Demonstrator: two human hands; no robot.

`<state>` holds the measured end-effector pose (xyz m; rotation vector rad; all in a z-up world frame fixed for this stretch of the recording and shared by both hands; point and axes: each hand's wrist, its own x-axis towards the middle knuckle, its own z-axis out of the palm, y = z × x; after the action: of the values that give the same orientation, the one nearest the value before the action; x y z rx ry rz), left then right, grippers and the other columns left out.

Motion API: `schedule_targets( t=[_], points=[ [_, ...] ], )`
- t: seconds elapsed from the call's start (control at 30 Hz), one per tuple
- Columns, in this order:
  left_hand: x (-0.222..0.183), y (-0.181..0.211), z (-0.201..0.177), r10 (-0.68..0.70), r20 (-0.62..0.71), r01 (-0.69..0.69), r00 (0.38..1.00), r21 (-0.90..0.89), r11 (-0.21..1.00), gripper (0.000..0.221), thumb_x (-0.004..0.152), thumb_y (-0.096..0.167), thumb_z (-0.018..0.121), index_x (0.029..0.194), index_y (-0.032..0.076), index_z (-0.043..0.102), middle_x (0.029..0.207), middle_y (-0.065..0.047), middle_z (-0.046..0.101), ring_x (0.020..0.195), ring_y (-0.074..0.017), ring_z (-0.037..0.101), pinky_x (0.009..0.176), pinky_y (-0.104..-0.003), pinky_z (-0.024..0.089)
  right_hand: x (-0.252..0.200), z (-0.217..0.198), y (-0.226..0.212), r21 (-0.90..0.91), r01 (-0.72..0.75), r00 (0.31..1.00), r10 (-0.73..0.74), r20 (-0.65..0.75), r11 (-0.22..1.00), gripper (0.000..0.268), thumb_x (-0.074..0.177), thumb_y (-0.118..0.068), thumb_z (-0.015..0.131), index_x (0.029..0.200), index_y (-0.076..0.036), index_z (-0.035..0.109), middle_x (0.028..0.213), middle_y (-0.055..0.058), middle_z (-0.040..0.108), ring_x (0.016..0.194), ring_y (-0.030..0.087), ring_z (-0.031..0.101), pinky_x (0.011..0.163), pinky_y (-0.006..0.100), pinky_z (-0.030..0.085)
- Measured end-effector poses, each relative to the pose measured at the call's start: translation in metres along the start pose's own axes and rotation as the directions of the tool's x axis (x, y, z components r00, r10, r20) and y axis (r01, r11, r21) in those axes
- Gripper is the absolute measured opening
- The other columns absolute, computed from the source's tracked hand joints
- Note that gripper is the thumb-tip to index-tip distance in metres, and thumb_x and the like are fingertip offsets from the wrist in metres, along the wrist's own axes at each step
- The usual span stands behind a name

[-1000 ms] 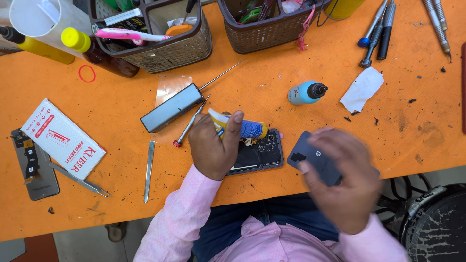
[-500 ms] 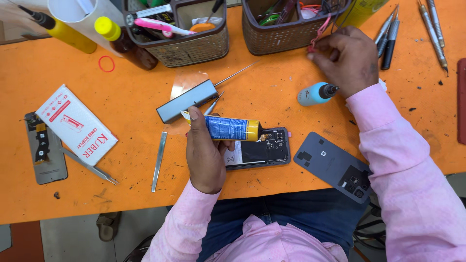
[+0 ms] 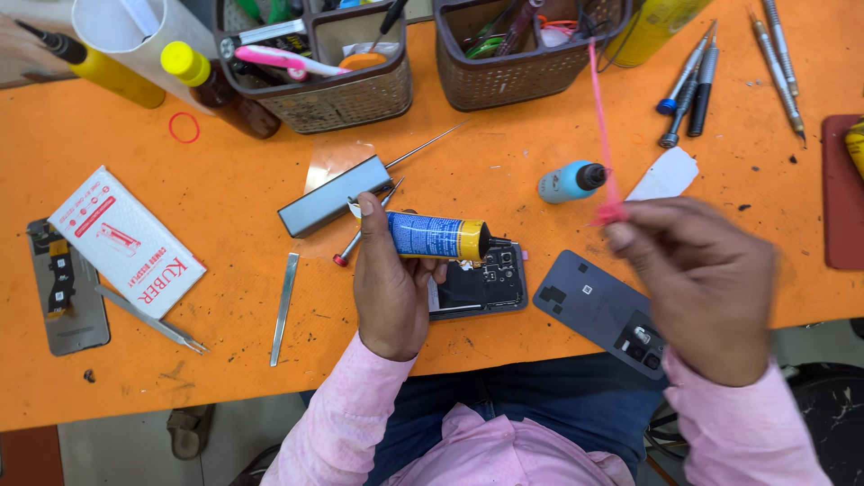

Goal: The person applies liquid adhesive from a tube along the perimeter of a mobile phone frame, then aligns and presses a purple back cover onto the device.

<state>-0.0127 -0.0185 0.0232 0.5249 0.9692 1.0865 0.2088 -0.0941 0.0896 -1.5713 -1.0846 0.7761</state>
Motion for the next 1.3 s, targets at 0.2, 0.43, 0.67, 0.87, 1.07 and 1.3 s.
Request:
schedule_targets(
  t=[0.2, 0.43, 0.67, 0.87, 1.07, 1.3],
  points=[
    [0.005, -0.011, 0.011, 0.049, 0.007, -0.05, 0.999, 0.123, 0.991, 0.061, 0.102, 0.064, 0.039, 0.079, 0.009, 0.054, 0.064, -0.004, 0.053, 0.058, -0.014, 0.052, 0.054, -0.028, 0.042, -0.006, 0.009, 0.01, -0.004, -0.024, 0.997, 0.024, 0.079, 1.0, 0.014, 0.096, -0.002, 0.073, 0.108, 0.004, 0.075, 0.097, 0.006, 0.069, 0.079, 0.007, 0.064, 0.067, 0.021, 0.048],
    [0.002, -0.014, 0.016, 0.076, 0.052, -0.086, 0.996, 0.22, 0.972, 0.065, 0.104, 0.064, 0.036, 0.072, 0.009, 0.052, 0.062, -0.004, 0.053, 0.057, -0.013, 0.051, 0.054, -0.028, 0.042, -0.006, 0.008, 0.017, 0.018, 0.0, 0.995, -0.002, 0.101, 1.0, 0.013, 0.098, -0.002, 0.072, 0.109, 0.004, 0.074, 0.094, 0.005, 0.067, 0.079, 0.007, 0.063, 0.068, 0.02, 0.049],
    [0.001, -0.015, 0.017, 0.106, 0.066, -0.121, 0.992, 0.271, 0.955, 0.068, 0.103, 0.066, 0.035, 0.071, 0.01, 0.053, 0.061, -0.003, 0.054, 0.055, -0.0119, 0.05, 0.051, -0.027, 0.039, -0.006, 0.009, 0.019, 0.047, -0.006, 0.995, 0.001, 0.102, 0.999, 0.015, 0.098, -0.002, 0.07, 0.112, 0.004, 0.073, 0.097, 0.005, 0.069, 0.084, 0.007, 0.064, 0.074, 0.02, 0.053],
    [0.004, -0.019, 0.015, 0.09, 0.043, -0.098, 0.995, 0.259, 0.961, 0.068, 0.103, 0.067, 0.037, 0.071, 0.009, 0.053, 0.061, -0.004, 0.053, 0.055, -0.0122, 0.051, 0.052, -0.027, 0.041, -0.006, 0.01, 0.02, 0.045, -0.013, 0.995, 0.009, 0.101, 0.999, 0.015, 0.098, -0.002, 0.07, 0.112, 0.004, 0.073, 0.098, 0.005, 0.069, 0.084, 0.007, 0.064, 0.074, 0.02, 0.053],
    [0.005, -0.02, 0.015, 0.083, 0.049, -0.092, 0.995, 0.227, 0.97, 0.067, 0.102, 0.067, 0.038, 0.072, 0.009, 0.053, 0.062, -0.004, 0.054, 0.056, -0.0126, 0.052, 0.052, -0.027, 0.042, -0.006, 0.01, 0.02, 0.032, -0.018, 0.995, 0.014, 0.095, 0.999, 0.016, 0.097, -0.002, 0.071, 0.112, 0.004, 0.073, 0.098, 0.005, 0.069, 0.083, 0.007, 0.064, 0.073, 0.02, 0.053],
    [0.003, -0.016, 0.016, 0.103, 0.067, -0.117, 0.992, 0.274, 0.955, 0.07, 0.104, 0.066, 0.035, 0.069, 0.008, 0.053, 0.06, -0.004, 0.054, 0.055, -0.0124, 0.051, 0.052, -0.028, 0.04, -0.005, 0.011, 0.018, -0.009, -0.017, 0.995, 0.018, 0.094, 1.0, 0.016, 0.097, -0.003, 0.072, 0.111, 0.004, 0.074, 0.098, 0.006, 0.069, 0.081, 0.007, 0.063, 0.072, 0.02, 0.052]
  ],
)
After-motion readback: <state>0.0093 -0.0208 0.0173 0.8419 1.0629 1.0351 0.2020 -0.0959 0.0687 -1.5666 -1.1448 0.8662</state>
